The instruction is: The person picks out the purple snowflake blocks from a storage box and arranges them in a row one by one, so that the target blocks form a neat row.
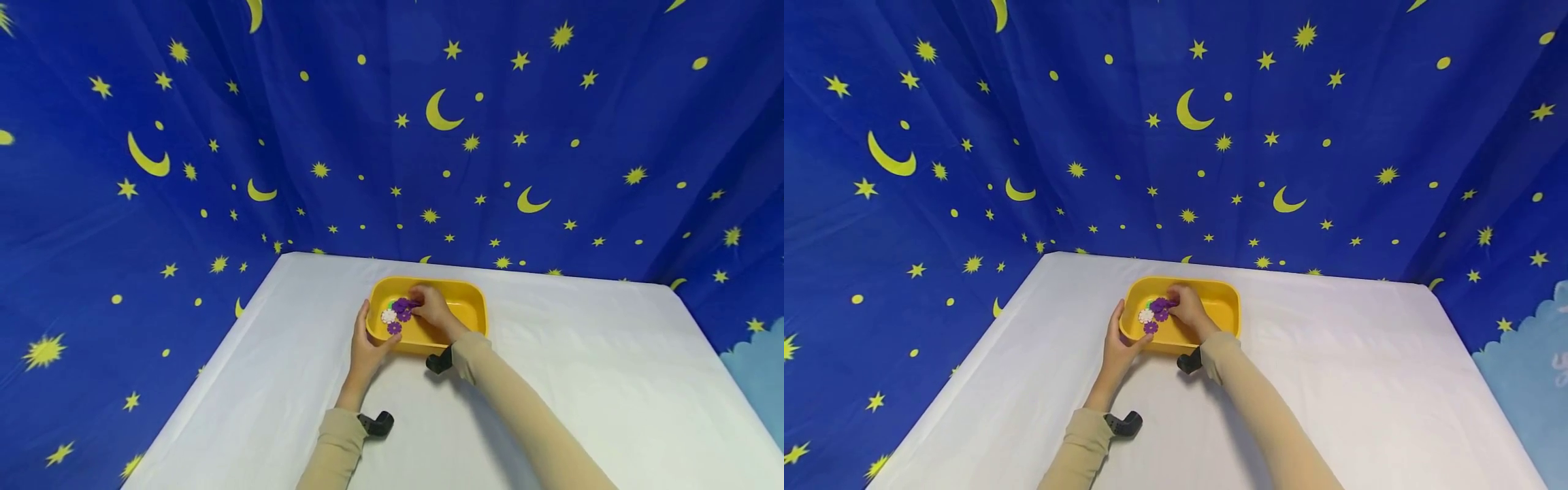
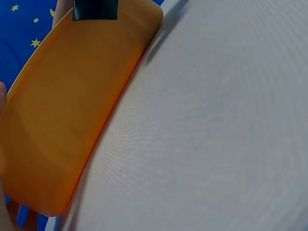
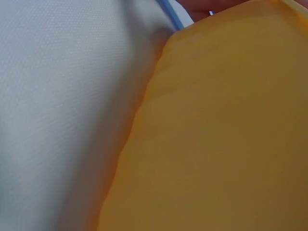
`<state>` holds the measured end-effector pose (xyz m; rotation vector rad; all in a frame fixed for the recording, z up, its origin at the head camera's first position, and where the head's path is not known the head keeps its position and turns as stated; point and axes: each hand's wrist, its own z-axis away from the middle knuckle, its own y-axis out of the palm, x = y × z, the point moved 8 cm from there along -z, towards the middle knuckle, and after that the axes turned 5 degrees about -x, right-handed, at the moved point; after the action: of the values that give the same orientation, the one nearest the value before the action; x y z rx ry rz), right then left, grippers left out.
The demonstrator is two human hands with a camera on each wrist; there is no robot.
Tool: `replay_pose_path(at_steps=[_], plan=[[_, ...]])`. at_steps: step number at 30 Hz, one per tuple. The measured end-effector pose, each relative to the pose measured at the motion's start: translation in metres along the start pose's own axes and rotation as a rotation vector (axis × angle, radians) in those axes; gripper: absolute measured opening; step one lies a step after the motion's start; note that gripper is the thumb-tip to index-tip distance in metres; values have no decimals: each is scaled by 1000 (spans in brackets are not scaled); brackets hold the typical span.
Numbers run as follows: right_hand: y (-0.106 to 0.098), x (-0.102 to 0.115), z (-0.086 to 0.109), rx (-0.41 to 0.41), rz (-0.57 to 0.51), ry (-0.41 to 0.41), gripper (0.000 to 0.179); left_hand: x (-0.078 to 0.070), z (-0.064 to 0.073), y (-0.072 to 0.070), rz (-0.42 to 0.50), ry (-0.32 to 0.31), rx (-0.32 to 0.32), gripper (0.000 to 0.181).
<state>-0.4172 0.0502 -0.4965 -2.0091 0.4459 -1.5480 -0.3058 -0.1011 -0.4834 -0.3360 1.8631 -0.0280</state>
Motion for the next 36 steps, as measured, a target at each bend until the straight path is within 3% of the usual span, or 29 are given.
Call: replay_pose_path(at_steps=[6, 11, 31, 36], plan=[[3, -2, 0, -14, -36, 8, 33, 32, -5, 4, 0, 6, -22, 93], [6, -3, 0, 3, -43, 25, 34, 40, -4, 3, -2, 5, -29, 94], [2, -1, 1, -17, -4, 47, 39, 39, -5, 3, 3, -2, -21, 94], [-4, 3, 2, -45, 1, 15, 38, 19, 0, 2, 3, -12, -3, 93]])
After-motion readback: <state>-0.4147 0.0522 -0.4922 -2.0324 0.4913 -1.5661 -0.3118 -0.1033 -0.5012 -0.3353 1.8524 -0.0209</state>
